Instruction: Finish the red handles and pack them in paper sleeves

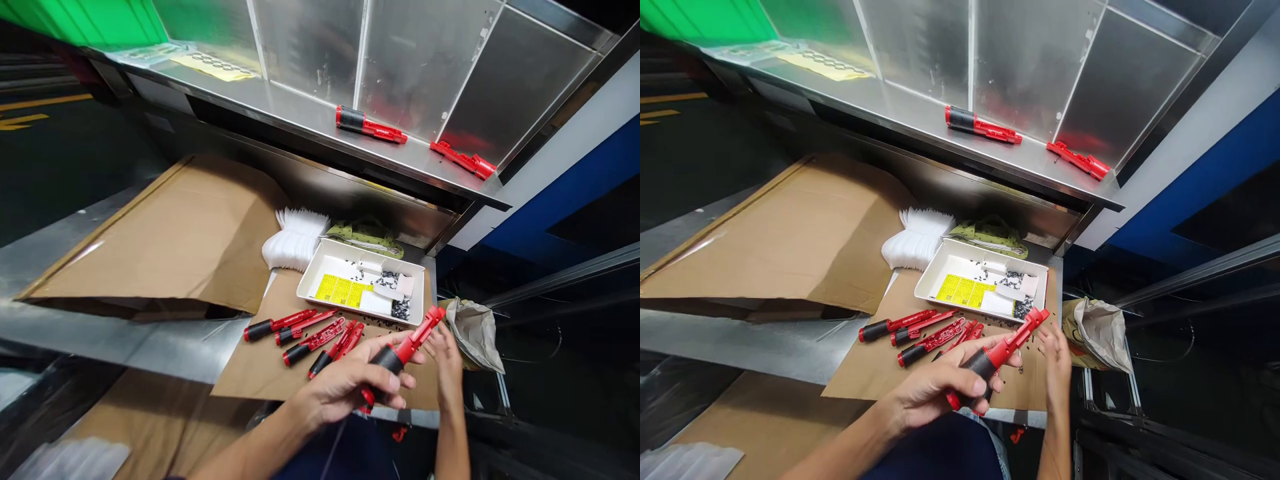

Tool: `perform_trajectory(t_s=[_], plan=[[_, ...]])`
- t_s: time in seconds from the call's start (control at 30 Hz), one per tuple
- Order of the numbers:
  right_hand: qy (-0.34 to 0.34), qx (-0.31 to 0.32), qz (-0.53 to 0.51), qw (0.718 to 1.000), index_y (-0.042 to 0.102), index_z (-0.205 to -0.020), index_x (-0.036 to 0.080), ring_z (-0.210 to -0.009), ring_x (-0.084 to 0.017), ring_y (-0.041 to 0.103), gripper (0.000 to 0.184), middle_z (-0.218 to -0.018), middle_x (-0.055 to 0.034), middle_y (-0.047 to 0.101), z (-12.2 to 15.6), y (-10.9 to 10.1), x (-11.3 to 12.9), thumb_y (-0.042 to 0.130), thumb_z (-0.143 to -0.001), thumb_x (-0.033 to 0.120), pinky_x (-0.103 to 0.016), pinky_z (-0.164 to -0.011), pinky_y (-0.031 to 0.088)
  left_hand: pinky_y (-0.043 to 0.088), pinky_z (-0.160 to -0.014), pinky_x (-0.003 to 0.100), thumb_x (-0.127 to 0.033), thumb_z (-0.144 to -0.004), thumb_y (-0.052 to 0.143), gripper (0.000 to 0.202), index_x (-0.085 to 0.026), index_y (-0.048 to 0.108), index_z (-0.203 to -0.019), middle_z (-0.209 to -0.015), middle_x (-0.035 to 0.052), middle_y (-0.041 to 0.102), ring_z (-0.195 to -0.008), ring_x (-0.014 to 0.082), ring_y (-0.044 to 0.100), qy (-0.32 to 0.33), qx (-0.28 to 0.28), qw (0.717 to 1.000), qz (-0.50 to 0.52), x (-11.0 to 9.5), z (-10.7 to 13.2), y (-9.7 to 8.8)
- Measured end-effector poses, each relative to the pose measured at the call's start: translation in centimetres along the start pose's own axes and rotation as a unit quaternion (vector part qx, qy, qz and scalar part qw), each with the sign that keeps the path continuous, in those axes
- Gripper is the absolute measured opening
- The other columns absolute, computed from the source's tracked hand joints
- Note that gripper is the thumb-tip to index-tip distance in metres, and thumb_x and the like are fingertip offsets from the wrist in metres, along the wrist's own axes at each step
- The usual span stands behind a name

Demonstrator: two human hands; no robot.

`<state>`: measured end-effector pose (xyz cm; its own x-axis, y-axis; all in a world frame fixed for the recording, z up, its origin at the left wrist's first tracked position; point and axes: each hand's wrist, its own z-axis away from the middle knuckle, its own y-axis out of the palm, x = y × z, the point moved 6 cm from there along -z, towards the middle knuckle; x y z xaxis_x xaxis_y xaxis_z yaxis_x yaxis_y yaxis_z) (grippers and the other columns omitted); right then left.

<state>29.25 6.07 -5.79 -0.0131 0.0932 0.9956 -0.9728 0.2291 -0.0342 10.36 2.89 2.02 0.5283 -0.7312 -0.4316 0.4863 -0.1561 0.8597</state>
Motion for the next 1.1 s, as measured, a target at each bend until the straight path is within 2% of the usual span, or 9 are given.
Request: perform_trajectory(t_s=[0.17, 0.27, 0.37, 0.47, 0.6, 0.67, 0.77, 0.9, 1.1], plan=[[0.035, 0.168, -0.154, 0.973, 0.055, -0.137, 0.03, -0.102, -0.026, 0.07, 0.071, -0.13, -0.0122, 0.066, 1.0, -0.3, 4.2, 0.07, -0.077, 0.065, -0.039, -0.084, 0.057, 0.054, -0.08, 0.031, -0.004, -0.053, 0.082, 0.083, -0.022, 0.06, -0.131, -0.123, 0.0089, 0.063, -0.096, 0.0193, 0.067, -0.085, 0.047, 0.994, -0.059, 0.6, -0.3, -1.2], [0.071, 0.093, -0.157, 0.981, 0.072, -0.109, 0.023, -0.077, -0.016, 0.072, 0.049, -0.101, -0.0065, 0.076, 1.1, -0.2, 3.6, 0.086, -0.069, 0.047, -0.024, -0.064, 0.059, 0.039, -0.107, 0.039, -0.031, -0.066, 0.083, 0.072, -0.02, 0.059, -0.133, -0.13, 0.0113, 0.063, -0.117, 0.0252, 0.061, -0.076, 0.084, 0.993, -0.007, -0.3, 0.0, -1.5], [0.115, -0.013, -0.23, 0.966, 0.072, -0.102, 0.022, -0.066, -0.009, 0.069, 0.046, -0.092, -0.0018, 0.076, 1.7, 1.0, 1.5, 0.089, -0.065, 0.043, -0.016, -0.06, 0.057, 0.018, -0.12, 0.047, -0.068, -0.077, 0.062, 0.08, -0.024, 0.05, -0.143, -0.143, 0.0105, 0.054, -0.139, 0.0295, 0.042, 0.038, 0.105, 0.994, -0.023, -1.6, 0.3, -2.3], [0.159, -0.05, -0.299, 0.94, 0.07, -0.101, 0.021, -0.071, -0.011, 0.072, 0.05, -0.094, -0.0025, 0.076, 4.0, 4.2, -0.8, 0.09, -0.062, 0.046, -0.018, -0.067, 0.06, 0.011, -0.122, 0.045, -0.075, -0.071, 0.064, 0.098, -0.026, 0.037, -0.151, -0.154, 0.0097, 0.041, -0.145, 0.0321, 0.029, 0.21, 0.081, 0.958, -0.179, -2.3, 0.0, -2.7], [0.217, 0.01, -0.246, 0.945, 0.066, -0.109, 0.017, -0.076, -0.02, 0.075, 0.06, -0.087, -0.0076, 0.077, 7.9, 7.4, -2.5, 0.078, -0.07, 0.062, -0.028, -0.065, 0.062, 0.034, -0.112, 0.042, -0.062, -0.084, 0.061, 0.083, -0.027, 0.031, -0.153, -0.134, 0.012, 0.059, -0.125, 0.0281, 0.053, 0.324, -0.085, 0.896, -0.291, -3.0, -0.9, -2.8], [0.203, 0.041, -0.147, 0.967, 0.068, -0.108, 0.014, -0.069, -0.022, 0.074, 0.066, -0.074, -0.0088, 0.075, 8.7, 6.4, -1.9, 0.061, -0.08, 0.073, -0.031, -0.06, 0.061, 0.053, -0.085, 0.034, -0.066, -0.084, 0.058, 0.081, -0.023, 0.039, -0.149, -0.113, 0.012, 0.068, -0.094, 0.0227, 0.066, 0.298, -0.099, 0.915, -0.255, -3.3, -1.3, -2.4], [0.073, 0.04, 0.028, 0.996, 0.075, -0.099, 0.016, -0.076, -0.024, 0.073, 0.058, -0.078, -0.0113, 0.076, 7.3, 2.4, 2.1, 0.056, -0.085, 0.069, -0.032, -0.066, 0.06, 0.044, -0.047, 0.019, -0.069, -0.086, 0.051, 0.075, -0.017, 0.051, -0.14, -0.09, 0.0081, 0.07, -0.052, 0.0096, 0.057, 0.166, -0.059, 0.968, -0.178, -3.0, -1.3, -1.9], [-0.11, 0.069, 0.165, 0.978, 0.078, -0.096, 0.026, -0.123, -0.029, 0.058, 0.029, -0.13, -0.0102, 0.064, 4.9, -0.4, 10.1, 0.071, -0.082, 0.051, -0.042, -0.103, 0.049, 0.038, -0.04, 0.014, -0.067, -0.091, 0.046, 0.069, -0.016, 0.057, -0.135, -0.077, 0.0039, 0.07, -0.041, 0.005, 0.051, 0.002, 0.017, 0.989, -0.148, -1.8, -0.4, -1.2], [-0.149, 0.207, 0.227, 0.94, 0.079, -0.093, 0.031, -0.151, -0.03, 0.015, 0.02, -0.155, -0.001, 0.039, 4.2, 3.0, 15.1, 0.072, -0.082, 0.046, -0.054, -0.122, 0.015, 0.04, -0.039, 0.016, -0.057, -0.092, 0.051, 0.054, -0.016, 0.065, -0.125, -0.074, 0.0076, 0.074, -0.043, 0.0105, 0.059, -0.101, 0.036, 0.978, -0.178, -1.3, 0.3, 0.3]])
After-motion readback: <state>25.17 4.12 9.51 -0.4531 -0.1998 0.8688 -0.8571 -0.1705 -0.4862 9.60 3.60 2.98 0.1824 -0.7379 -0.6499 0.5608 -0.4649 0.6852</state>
